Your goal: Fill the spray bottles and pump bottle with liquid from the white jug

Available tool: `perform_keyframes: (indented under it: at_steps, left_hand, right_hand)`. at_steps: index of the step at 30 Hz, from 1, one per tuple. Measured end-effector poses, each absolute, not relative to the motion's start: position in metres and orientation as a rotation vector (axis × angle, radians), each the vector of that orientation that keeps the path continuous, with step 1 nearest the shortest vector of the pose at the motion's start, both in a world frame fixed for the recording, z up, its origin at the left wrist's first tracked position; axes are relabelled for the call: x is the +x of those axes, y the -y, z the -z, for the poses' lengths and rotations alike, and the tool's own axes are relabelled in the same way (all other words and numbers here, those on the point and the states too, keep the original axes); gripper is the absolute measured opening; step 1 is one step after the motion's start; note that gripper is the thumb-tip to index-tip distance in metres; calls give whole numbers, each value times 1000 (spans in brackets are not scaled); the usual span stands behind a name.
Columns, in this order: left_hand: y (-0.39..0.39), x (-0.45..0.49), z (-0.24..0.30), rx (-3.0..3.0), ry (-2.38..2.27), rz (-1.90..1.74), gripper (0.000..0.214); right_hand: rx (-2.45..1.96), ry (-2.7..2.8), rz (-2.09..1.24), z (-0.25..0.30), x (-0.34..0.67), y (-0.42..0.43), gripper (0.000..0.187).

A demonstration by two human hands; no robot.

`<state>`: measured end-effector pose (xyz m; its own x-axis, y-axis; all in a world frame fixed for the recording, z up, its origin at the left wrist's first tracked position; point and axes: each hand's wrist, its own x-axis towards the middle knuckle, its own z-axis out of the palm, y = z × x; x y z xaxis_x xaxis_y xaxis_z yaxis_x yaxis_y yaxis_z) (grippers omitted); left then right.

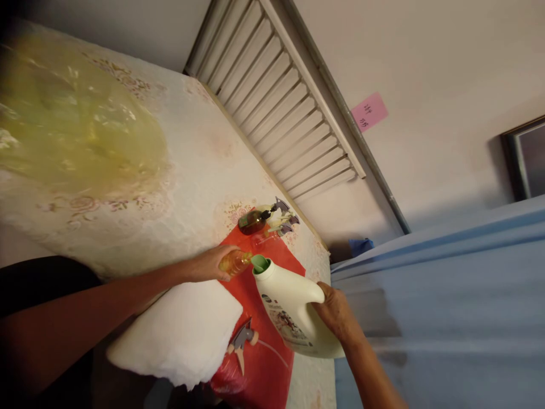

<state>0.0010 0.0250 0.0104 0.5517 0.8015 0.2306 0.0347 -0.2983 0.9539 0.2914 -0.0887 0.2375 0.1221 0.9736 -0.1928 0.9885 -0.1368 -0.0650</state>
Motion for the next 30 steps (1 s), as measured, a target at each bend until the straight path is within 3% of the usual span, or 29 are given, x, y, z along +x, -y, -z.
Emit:
perform_keyframes:
  at_steps: [30]
  left_hand:
    - [-22,-4,-21,1720,-705,-886,68]
  right_hand:
    - [2304,-1984,305,-238,290,87,20]
